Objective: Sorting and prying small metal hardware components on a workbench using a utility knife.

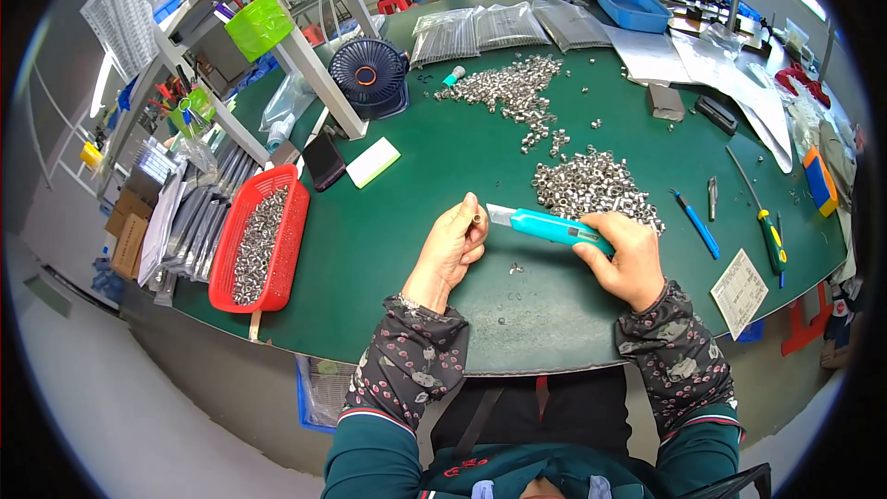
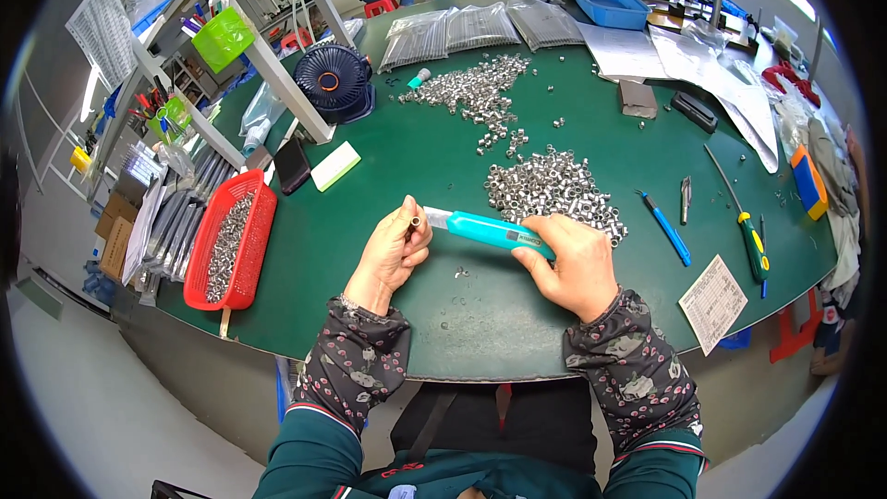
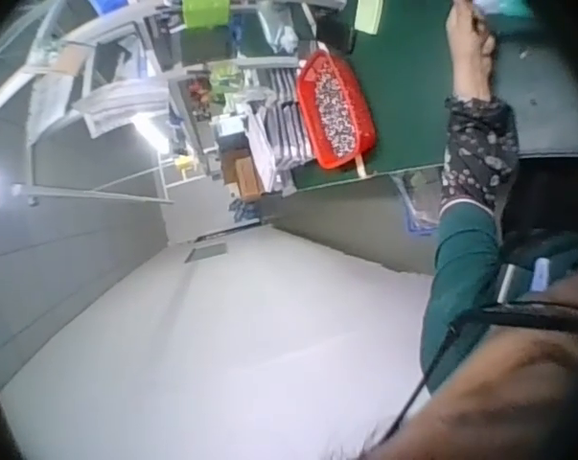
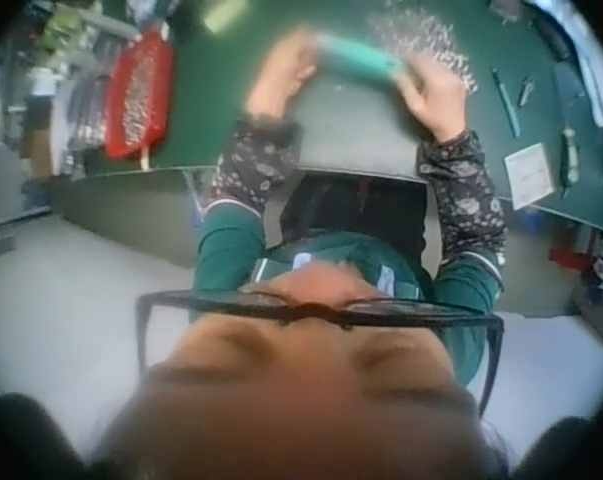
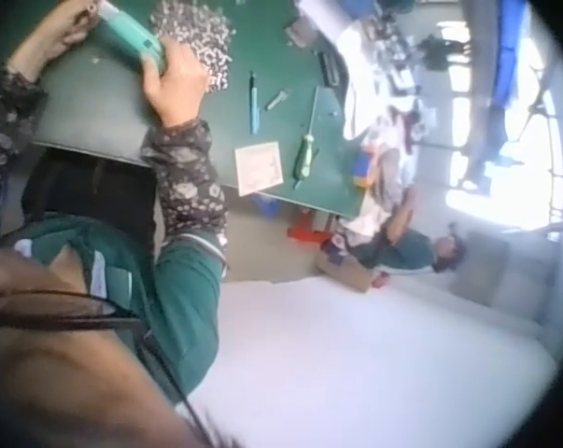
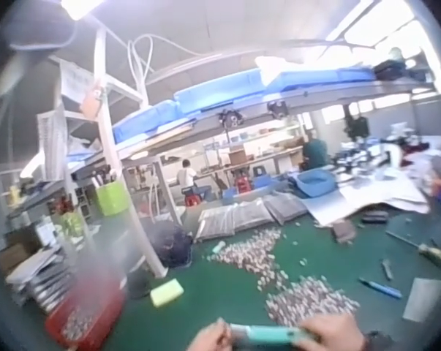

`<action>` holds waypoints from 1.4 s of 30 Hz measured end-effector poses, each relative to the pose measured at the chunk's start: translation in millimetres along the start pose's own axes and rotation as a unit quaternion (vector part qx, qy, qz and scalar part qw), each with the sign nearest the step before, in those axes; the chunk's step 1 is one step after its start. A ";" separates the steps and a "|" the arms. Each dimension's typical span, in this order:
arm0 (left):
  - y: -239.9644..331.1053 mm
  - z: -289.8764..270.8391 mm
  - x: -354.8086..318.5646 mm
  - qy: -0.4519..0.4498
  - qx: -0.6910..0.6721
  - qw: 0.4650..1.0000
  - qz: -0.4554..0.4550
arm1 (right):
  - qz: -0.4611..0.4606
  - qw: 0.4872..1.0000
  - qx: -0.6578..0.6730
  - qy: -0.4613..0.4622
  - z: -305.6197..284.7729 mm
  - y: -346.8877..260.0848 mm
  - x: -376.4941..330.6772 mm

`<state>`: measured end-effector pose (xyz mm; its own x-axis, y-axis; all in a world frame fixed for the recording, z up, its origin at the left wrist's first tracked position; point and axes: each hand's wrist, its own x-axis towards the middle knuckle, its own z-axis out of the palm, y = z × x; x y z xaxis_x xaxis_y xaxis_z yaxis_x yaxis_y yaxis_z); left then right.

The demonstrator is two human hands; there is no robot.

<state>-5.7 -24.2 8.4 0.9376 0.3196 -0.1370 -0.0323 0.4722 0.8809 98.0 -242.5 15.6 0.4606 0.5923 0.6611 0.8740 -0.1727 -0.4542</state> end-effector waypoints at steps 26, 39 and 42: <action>-5.0 -4.7 2.4 -0.012 -0.091 0.994 0.067 | 0.048 0.998 0.025 0.044 3.4 -3.5 0.8; -4.2 -1.4 2.9 0.007 -0.048 0.996 0.076 | 0.172 0.974 0.116 -0.092 4.1 0.8 -1.0; -5.1 1.3 2.4 0.015 -0.004 0.996 0.082 | 0.185 0.966 0.146 -0.111 3.5 4.2 -0.2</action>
<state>-2.9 -26.9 4.1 0.9086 0.4176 -0.0047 -0.1875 0.4180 0.8889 101.0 -240.5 11.4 0.6602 0.6917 0.2926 0.5604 -0.1943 -0.8051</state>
